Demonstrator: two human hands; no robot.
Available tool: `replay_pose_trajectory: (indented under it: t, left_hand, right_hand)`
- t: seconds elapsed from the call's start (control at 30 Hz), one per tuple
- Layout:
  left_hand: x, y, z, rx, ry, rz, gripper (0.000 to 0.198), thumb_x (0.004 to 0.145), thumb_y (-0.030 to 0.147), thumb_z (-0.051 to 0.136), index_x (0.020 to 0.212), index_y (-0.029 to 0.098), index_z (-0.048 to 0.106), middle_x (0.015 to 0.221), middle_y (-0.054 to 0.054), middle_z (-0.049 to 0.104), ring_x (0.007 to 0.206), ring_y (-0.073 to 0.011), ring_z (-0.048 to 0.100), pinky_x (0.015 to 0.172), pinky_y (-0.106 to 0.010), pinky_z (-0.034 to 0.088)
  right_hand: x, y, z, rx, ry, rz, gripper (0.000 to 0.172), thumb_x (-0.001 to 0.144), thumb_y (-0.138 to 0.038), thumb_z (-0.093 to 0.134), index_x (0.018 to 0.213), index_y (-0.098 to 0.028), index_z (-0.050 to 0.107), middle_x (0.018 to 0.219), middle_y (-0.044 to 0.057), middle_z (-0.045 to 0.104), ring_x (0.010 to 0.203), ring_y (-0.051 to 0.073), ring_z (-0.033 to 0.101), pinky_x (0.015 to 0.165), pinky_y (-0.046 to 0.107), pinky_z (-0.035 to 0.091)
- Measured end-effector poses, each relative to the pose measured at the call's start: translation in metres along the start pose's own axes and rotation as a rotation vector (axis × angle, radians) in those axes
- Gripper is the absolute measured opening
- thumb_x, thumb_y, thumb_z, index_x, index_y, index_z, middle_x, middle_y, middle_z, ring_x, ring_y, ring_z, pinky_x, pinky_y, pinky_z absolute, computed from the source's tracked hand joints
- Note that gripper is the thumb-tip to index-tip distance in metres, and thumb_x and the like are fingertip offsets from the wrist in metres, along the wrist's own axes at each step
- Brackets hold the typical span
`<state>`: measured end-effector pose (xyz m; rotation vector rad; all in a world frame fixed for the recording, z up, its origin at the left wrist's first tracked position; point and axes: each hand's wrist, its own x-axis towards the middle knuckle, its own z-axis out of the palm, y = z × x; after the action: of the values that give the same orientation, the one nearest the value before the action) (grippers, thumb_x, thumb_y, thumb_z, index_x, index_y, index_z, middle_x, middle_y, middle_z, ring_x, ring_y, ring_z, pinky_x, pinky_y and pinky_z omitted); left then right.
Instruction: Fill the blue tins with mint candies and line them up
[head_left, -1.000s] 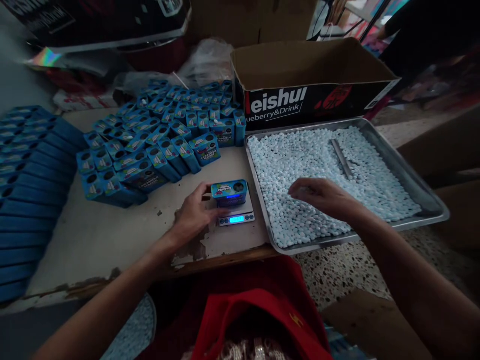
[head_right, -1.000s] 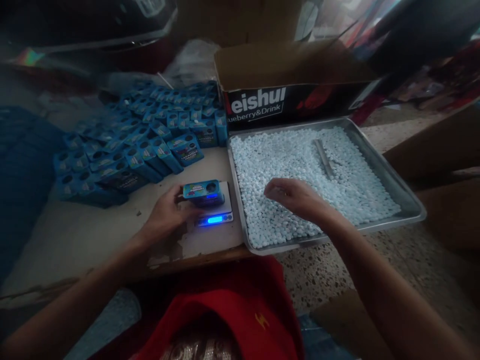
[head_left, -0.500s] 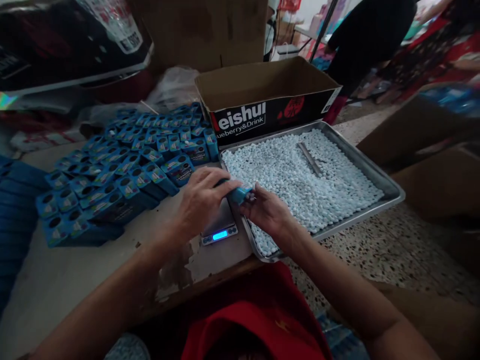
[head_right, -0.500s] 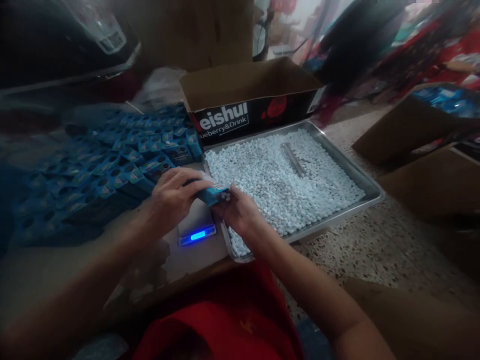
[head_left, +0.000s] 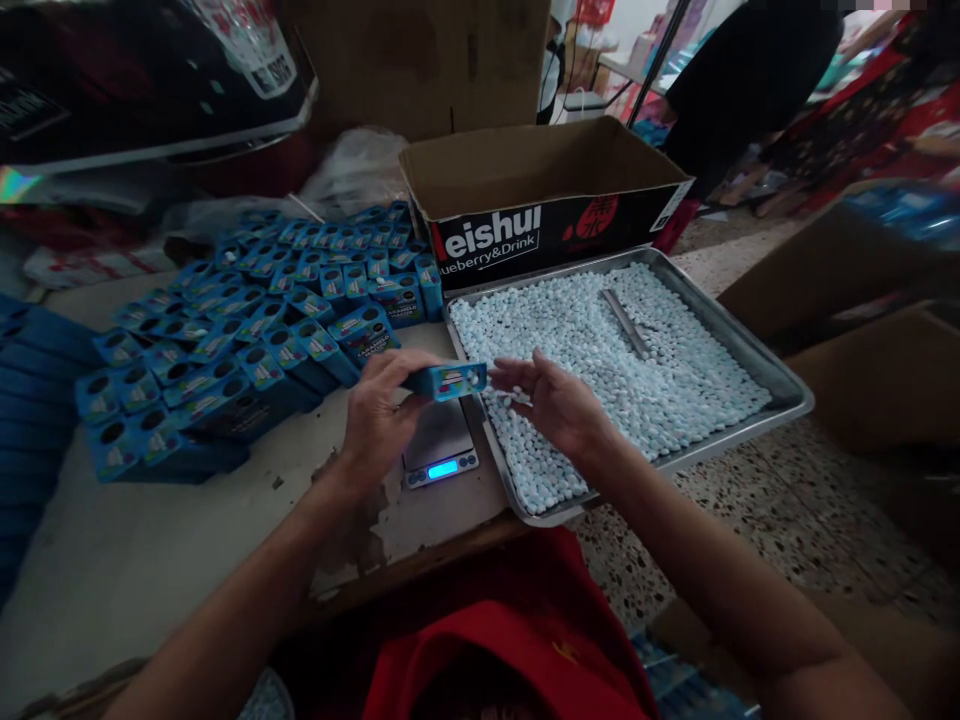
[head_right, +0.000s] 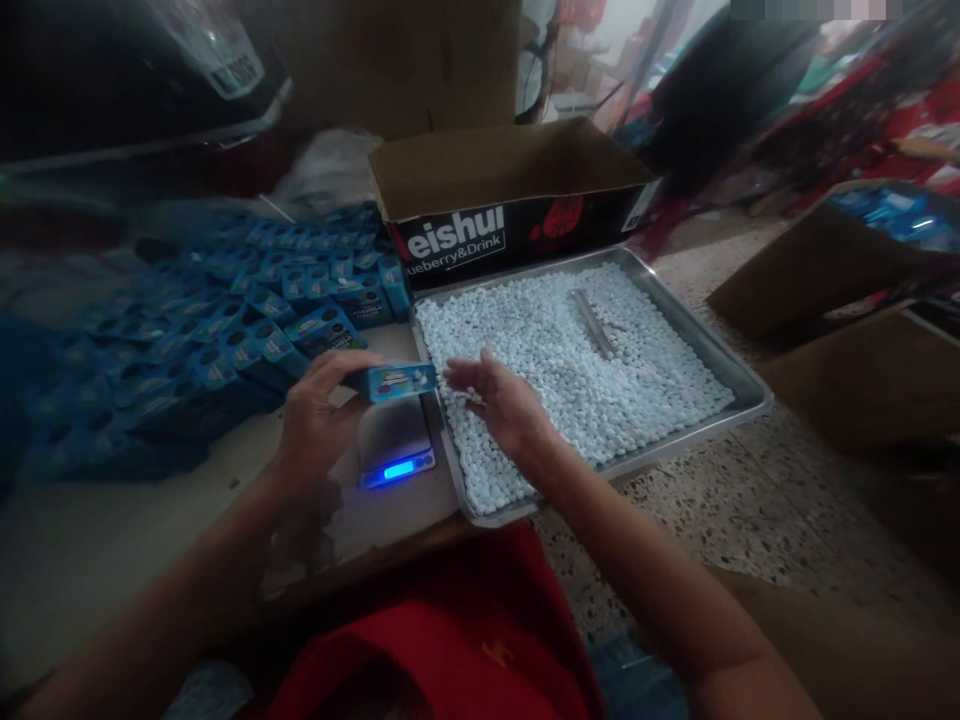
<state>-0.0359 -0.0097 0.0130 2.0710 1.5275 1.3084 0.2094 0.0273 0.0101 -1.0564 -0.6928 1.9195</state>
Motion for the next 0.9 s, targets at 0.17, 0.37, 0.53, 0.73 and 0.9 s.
replay_pose_trajectory:
  t: [0.17,0.37,0.53,0.73,0.9]
  left_hand:
    - [0.039,0.038,0.005,0.181,-0.196,0.456,0.028,0.105,0.021,0.059,0.121,0.036,0.076,0.134,0.000,0.075,0.140,-0.0238,0.061,0.125,-0.050,0.041]
    - [0.048,0.034,0.027,0.162,-0.244,0.469,0.030,0.107,0.020,0.055,0.118,0.038,0.076,0.135,0.002,0.075,0.138,-0.0249,0.064,0.124,-0.056,0.036]
    - [0.018,0.011,0.026,0.009,0.068,0.031,0.019,0.097,0.030,0.073,0.115,0.030,0.077,0.123,-0.004,0.077,0.122,-0.0256,0.069,0.114,-0.046,0.051]
    - [-0.034,0.010,0.003,-0.426,0.175,-0.620,0.052,0.078,0.033,0.089,0.123,0.022,0.066,0.119,-0.006,0.077,0.111,-0.0261,0.074,0.109,-0.047,0.058]
    - [-0.065,0.019,-0.004,-0.441,0.112,-0.752,0.047,0.079,0.041,0.088,0.117,0.025,0.066,0.114,-0.003,0.080,0.110,-0.0272,0.076,0.108,-0.049,0.059]
  right_hand:
    - [0.007,0.007,0.002,0.024,0.100,-0.263,0.033,0.101,-0.058,0.064,0.105,-0.029,0.078,0.122,0.003,0.079,0.127,0.024,0.065,0.104,0.039,0.054]
    - [0.008,0.006,0.005,0.373,0.169,0.021,0.029,0.111,-0.030,0.044,0.092,-0.021,0.064,0.081,0.004,0.070,0.075,0.016,0.068,0.072,0.028,0.064]
    - [0.006,0.001,0.004,0.547,0.136,0.185,0.018,0.109,-0.025,0.047,0.111,-0.019,0.064,0.095,0.011,0.073,0.084,0.020,0.073,0.071,0.030,0.068]
    - [0.005,-0.006,-0.002,0.370,0.051,0.214,0.012,0.099,-0.012,0.062,0.109,-0.014,0.066,0.083,0.006,0.069,0.060,0.009,0.060,0.050,0.014,0.054]
    - [0.002,-0.009,-0.006,0.140,-0.036,0.099,0.016,0.085,-0.007,0.075,0.100,-0.013,0.070,0.074,0.001,0.067,0.052,0.005,0.048,0.044,0.011,0.042]
